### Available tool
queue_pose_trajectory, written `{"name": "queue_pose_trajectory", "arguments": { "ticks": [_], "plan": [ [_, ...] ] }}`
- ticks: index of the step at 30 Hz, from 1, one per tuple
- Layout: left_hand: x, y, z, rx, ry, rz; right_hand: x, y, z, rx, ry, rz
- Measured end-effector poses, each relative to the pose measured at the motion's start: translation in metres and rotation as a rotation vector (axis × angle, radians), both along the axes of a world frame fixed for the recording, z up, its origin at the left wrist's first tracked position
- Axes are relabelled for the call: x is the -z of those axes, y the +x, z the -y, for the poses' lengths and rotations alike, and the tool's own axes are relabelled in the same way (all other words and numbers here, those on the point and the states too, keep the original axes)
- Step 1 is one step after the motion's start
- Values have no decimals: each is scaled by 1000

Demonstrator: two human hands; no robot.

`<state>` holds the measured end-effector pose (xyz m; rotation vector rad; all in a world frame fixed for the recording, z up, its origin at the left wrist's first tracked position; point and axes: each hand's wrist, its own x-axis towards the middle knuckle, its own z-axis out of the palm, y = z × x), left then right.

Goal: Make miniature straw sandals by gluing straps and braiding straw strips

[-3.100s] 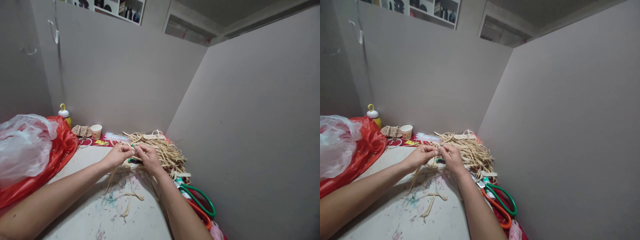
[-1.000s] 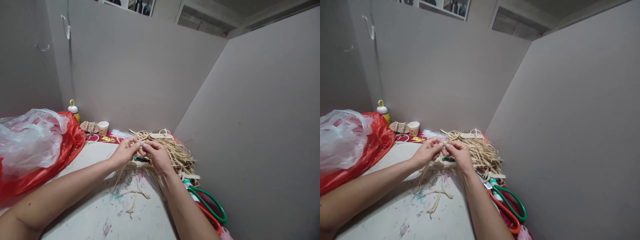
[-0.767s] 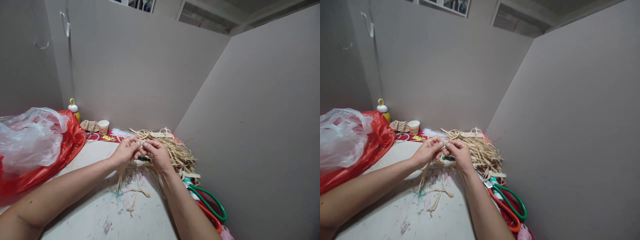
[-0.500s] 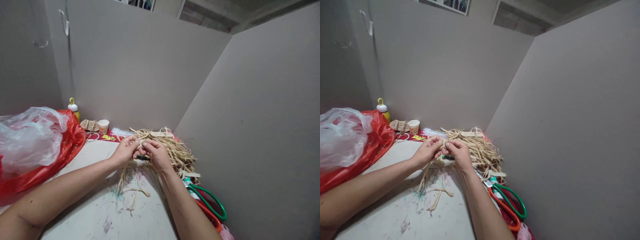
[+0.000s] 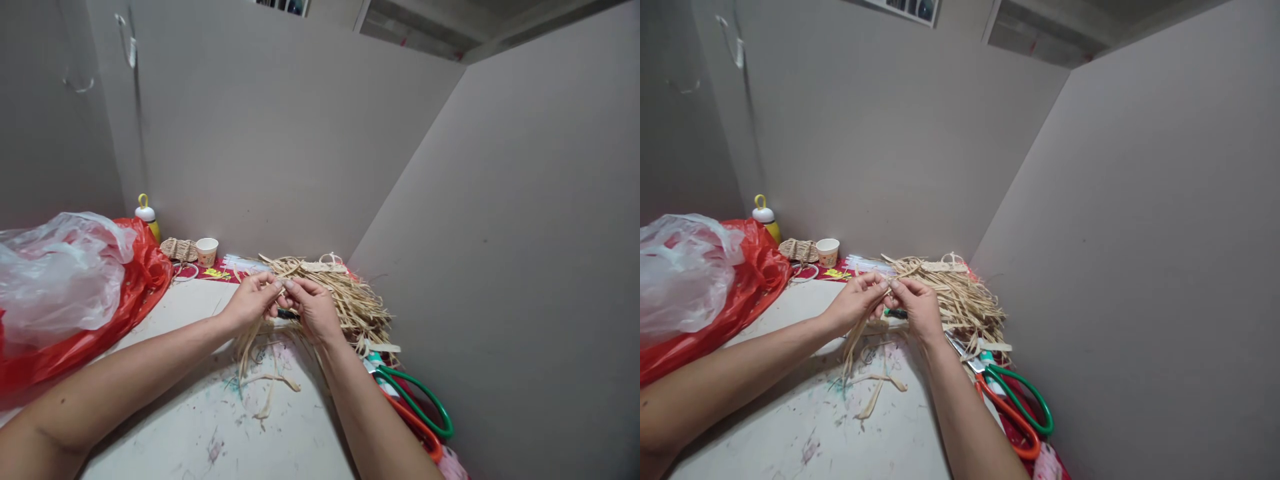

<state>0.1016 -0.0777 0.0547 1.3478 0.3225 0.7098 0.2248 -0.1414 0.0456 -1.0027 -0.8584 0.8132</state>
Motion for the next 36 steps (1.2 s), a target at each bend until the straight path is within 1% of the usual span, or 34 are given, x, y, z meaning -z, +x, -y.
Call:
{"name": "queue_pose_trajectory", "arguments": {
  "ticks": [2,5,8,11,13,16,18,20,24,25,31,36],
  "plan": [
    [-3,-2,-3,-1,-1,-24,0,2,0,20,-6,-4],
    [-9,-6,-9,-18,50,-85,-2,4,2,42,-15,-1],
    [-14,-10,-16,-47,93,-136,-5,6,4,28,-29,6],
    [-16,-11,-19,-52,98,-139,-8,7,6,8,-42,0],
    [-16,-11,-19,-33,50,-120,-9,7,7,-16,-58,-12],
    [-16,-10,-19,10,-69,-86,-10,8,8,-60,-92,-30],
    [-17,-11,-18,13,-108,-66,-10,9,9,-73,-104,-29],
    [-18,-12,-17,21,-88,-78,-10,10,9,-77,-103,-14],
    [-16,-14,-15,143,-3,-191,-9,10,8,-65,-84,35],
    [-15,-14,-15,156,1,-208,-9,10,7,-58,-79,46],
    [-13,-11,-13,102,-80,-183,-8,8,5,-42,-59,84],
    [-13,-8,-10,23,-137,-90,-8,6,6,-11,-47,96]
  ]
}}
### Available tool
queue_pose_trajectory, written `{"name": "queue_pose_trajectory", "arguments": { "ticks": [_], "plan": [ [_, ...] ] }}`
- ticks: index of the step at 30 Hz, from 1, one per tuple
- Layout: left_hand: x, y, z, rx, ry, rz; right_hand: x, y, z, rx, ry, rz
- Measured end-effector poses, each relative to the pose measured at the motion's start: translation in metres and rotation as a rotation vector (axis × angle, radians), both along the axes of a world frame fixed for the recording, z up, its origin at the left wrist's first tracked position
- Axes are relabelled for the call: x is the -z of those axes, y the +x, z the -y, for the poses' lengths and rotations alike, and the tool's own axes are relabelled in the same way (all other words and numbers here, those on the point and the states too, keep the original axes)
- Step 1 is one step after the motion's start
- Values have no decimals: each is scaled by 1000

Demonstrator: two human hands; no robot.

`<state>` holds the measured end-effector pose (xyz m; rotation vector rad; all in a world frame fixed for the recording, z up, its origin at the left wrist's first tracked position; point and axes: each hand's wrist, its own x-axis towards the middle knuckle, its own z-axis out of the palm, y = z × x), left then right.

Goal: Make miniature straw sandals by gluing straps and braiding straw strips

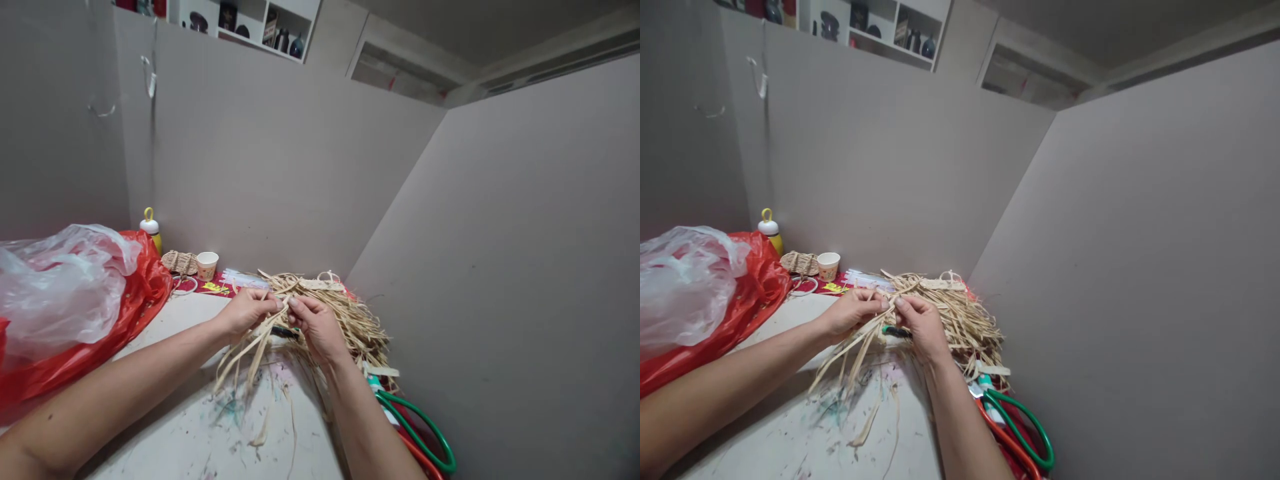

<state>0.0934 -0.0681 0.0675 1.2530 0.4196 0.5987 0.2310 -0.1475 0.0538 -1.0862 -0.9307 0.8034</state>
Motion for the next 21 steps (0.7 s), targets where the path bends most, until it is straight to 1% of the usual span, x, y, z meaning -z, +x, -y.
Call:
{"name": "queue_pose_trajectory", "arguments": {
  "ticks": [7,13,17,19,21],
  "plan": [
    [3,2,1,-64,-30,84,4,1,-1,45,34,33],
    [6,3,-1,-78,38,99,8,1,-3,79,44,53],
    [8,4,0,-113,100,100,8,-1,-2,91,39,51],
    [10,5,1,-96,81,127,7,-2,-2,94,31,54],
    [11,5,2,-36,68,165,6,-3,-1,94,23,62]
  ]
}}
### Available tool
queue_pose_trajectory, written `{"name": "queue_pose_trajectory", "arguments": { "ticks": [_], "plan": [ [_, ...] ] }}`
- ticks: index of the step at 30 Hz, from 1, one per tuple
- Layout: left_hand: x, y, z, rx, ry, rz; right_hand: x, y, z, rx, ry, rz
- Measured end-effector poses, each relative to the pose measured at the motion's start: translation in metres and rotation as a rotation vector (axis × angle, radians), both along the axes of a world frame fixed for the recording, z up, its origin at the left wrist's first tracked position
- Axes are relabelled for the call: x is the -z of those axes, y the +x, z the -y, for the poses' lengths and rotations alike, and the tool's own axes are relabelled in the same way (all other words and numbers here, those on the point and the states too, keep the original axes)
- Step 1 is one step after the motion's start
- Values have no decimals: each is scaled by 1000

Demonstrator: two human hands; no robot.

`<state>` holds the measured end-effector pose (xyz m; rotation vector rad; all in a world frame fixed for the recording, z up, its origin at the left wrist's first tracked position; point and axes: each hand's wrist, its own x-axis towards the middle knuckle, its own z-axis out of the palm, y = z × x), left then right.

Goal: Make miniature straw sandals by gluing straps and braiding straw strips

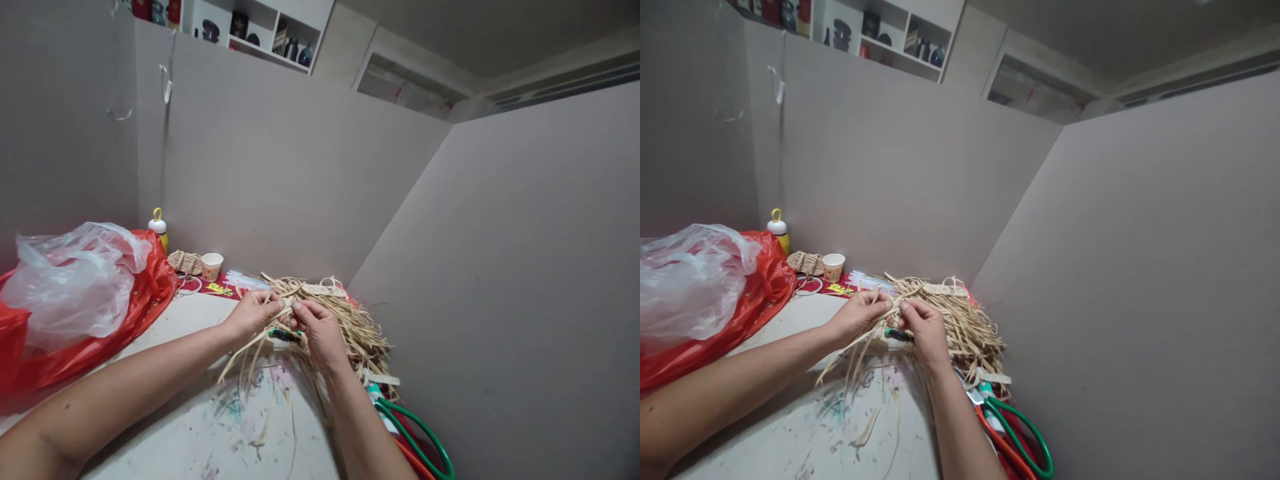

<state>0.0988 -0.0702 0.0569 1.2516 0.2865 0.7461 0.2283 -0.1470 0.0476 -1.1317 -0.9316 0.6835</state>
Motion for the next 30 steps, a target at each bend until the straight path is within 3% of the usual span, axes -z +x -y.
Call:
{"name": "queue_pose_trajectory", "arguments": {
  "ticks": [2,6,10,14,19,22,27,30],
  "plan": [
    [0,0,1,21,36,7,-1,-1,1,4,-9,21],
    [0,-1,2,-77,51,36,-1,-3,2,34,-1,85],
    [1,-1,3,-40,18,67,3,-4,1,26,14,114],
    [7,1,-2,-126,69,16,7,-4,-1,32,27,84],
    [5,0,-7,-155,-24,-59,3,2,2,42,22,87],
    [-2,-5,-6,-83,-37,-101,-4,5,6,33,6,172],
    [-7,-12,0,230,-77,-202,-13,5,9,57,2,305],
    [-4,-11,2,260,-87,-224,-11,5,7,47,5,283]
  ]
}}
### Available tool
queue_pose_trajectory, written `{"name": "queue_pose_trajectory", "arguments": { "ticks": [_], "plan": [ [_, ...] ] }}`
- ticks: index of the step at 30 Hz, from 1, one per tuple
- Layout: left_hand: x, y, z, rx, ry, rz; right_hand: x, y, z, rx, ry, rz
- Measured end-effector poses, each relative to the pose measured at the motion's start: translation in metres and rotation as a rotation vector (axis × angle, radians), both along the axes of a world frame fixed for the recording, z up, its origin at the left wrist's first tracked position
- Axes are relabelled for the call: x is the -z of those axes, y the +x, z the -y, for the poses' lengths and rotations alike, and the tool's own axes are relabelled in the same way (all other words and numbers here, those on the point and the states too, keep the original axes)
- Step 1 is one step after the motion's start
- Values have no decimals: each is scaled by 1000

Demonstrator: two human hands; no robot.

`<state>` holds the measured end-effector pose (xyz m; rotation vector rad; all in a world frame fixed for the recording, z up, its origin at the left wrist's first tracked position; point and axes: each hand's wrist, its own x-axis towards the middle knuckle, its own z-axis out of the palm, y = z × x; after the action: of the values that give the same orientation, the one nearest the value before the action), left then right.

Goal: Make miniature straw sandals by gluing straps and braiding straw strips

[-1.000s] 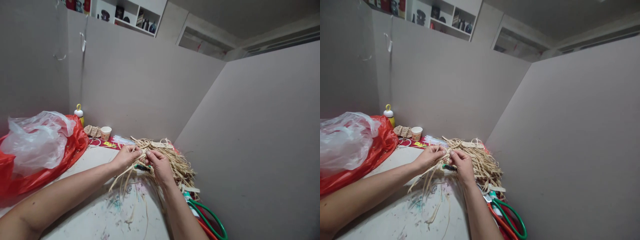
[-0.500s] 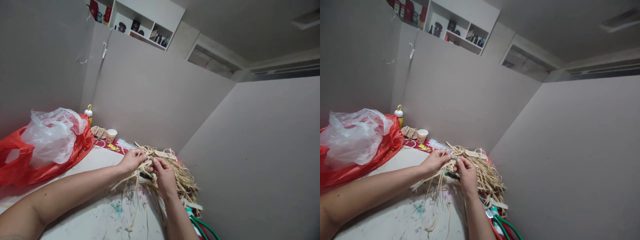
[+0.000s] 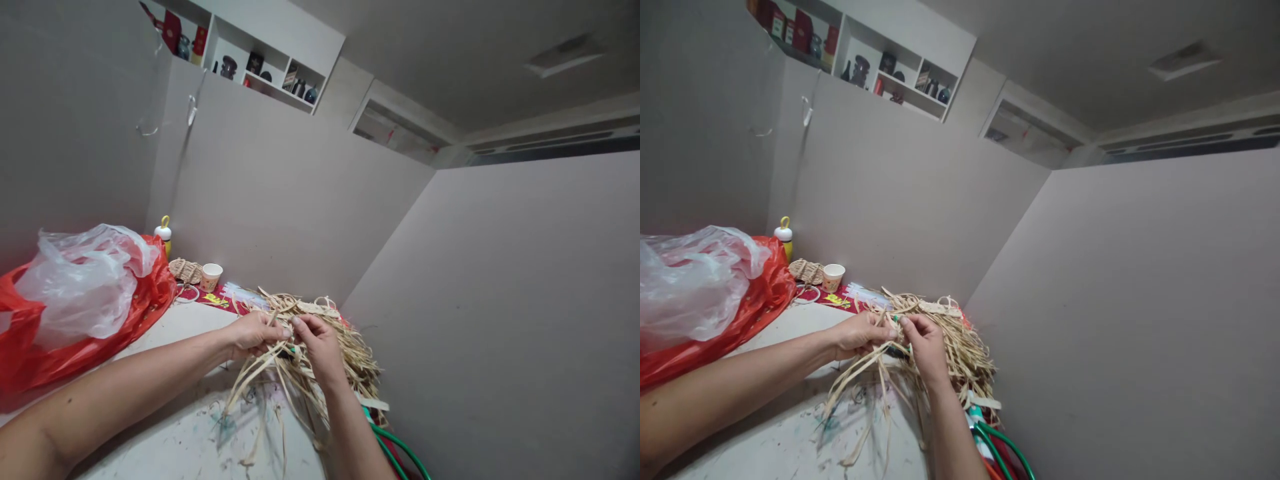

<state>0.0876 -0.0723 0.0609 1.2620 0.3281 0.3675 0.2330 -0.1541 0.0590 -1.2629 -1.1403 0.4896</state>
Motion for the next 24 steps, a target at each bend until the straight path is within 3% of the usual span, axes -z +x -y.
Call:
{"name": "queue_pose_trajectory", "arguments": {
  "ticks": [5,11,13,19,24],
  "plan": [
    [4,4,-1,-92,57,26,6,-1,-6,-31,-11,-96],
    [6,5,1,-211,263,84,9,-10,-7,-97,-81,-128],
    [7,5,1,-208,304,72,9,-12,-8,-83,-62,-158],
    [8,6,-6,-153,240,-20,-2,0,-8,22,96,-531],
    [7,5,-6,-87,263,-59,-11,1,1,-57,-16,-481]
  ]
}}
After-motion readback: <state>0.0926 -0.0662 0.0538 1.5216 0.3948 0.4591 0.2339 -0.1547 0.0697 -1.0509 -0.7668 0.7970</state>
